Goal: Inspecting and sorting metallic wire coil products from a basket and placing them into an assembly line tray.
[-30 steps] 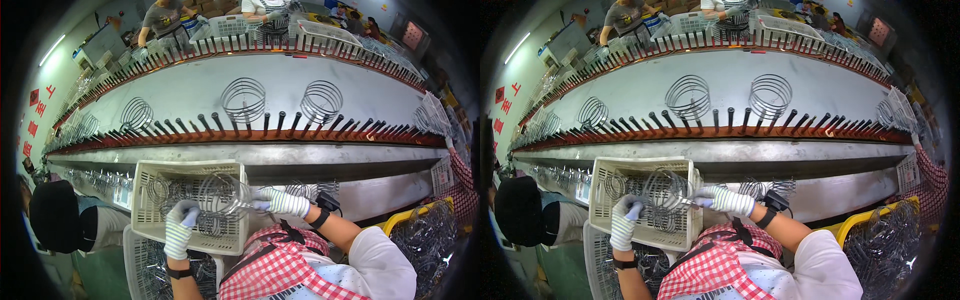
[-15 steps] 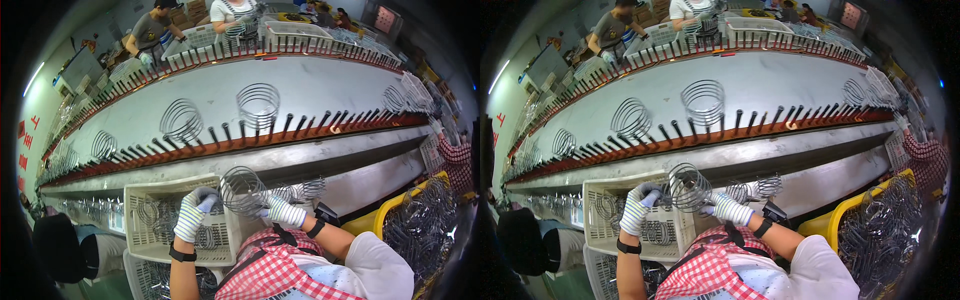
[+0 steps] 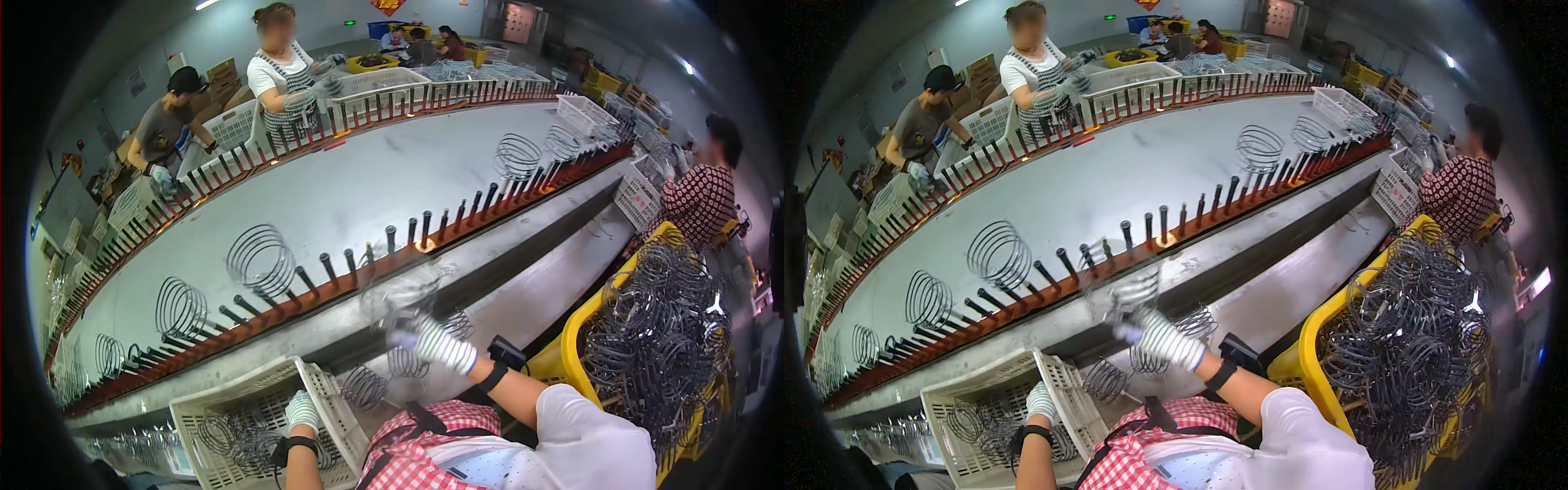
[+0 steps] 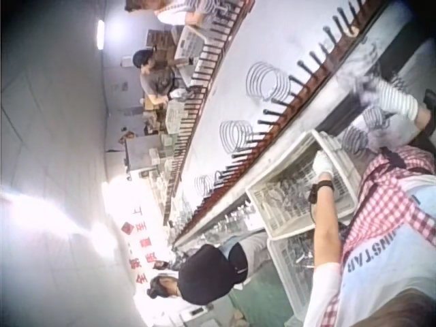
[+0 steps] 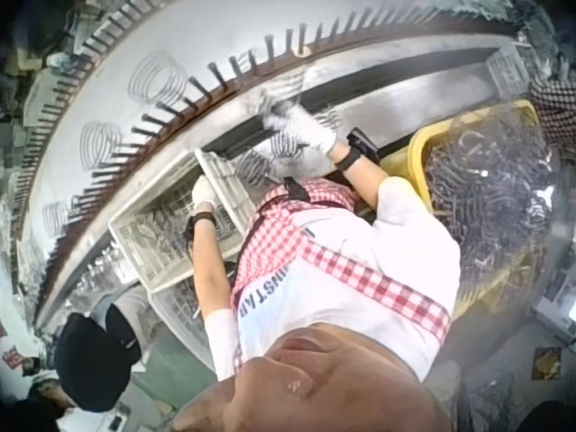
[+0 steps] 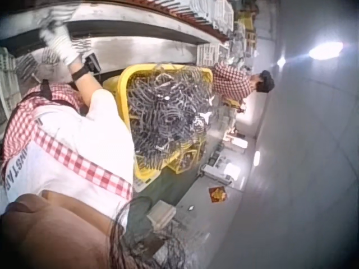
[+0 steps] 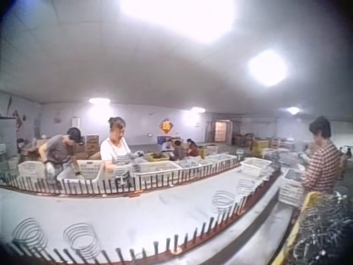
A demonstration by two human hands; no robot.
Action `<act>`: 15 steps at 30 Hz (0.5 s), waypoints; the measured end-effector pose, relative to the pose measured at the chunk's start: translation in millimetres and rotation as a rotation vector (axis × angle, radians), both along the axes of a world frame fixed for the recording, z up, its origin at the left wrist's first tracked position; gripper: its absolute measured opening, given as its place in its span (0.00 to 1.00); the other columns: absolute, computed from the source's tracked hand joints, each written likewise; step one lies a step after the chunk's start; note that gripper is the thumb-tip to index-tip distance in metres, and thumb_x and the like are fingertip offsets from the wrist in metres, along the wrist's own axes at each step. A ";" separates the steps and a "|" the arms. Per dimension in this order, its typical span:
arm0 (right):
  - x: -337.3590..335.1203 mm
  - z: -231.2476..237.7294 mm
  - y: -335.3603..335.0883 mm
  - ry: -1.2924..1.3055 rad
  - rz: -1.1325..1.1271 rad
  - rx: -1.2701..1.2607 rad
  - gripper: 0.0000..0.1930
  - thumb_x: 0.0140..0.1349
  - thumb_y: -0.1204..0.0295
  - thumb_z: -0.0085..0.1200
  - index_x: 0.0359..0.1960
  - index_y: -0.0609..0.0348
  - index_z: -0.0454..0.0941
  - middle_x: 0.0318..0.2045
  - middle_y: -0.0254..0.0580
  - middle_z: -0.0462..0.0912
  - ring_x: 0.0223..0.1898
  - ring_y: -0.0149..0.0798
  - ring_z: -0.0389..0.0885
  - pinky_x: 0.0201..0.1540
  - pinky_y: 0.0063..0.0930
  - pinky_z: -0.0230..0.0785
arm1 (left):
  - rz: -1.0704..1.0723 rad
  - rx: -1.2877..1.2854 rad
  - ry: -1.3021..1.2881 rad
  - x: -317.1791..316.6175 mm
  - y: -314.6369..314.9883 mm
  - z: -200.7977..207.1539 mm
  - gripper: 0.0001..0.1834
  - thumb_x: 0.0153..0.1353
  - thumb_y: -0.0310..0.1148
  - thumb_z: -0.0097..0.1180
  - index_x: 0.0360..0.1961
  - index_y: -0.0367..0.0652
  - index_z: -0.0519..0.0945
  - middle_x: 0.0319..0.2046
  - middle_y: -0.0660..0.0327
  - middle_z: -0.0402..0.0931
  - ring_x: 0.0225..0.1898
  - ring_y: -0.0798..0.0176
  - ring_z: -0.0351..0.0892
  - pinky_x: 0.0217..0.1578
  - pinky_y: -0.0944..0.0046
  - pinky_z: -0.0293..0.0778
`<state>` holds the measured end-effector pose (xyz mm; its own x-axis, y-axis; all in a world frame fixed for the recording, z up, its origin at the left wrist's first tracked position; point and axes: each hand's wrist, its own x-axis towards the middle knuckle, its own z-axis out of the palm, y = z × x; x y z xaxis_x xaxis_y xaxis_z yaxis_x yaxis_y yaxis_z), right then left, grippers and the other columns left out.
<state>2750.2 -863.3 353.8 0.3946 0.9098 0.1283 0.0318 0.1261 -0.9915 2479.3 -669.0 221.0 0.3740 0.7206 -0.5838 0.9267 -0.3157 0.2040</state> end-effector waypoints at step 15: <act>169.3 -20.1 109.9 -0.445 -0.591 -0.204 0.13 0.57 0.66 0.49 0.38 0.63 0.75 0.28 0.38 0.77 0.29 0.34 0.69 0.36 0.28 0.64 | -0.250 0.226 0.065 -36.4 18.2 12.8 0.14 0.57 0.39 0.46 0.38 0.45 0.79 0.35 0.52 0.79 0.36 0.50 0.79 0.35 0.52 0.73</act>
<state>2919.5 -753.5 333.7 0.7734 0.5863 0.2410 0.4384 -0.2203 -0.8714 2442.9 -650.9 233.8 0.5229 0.7252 -0.4480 0.8236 -0.5653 0.0463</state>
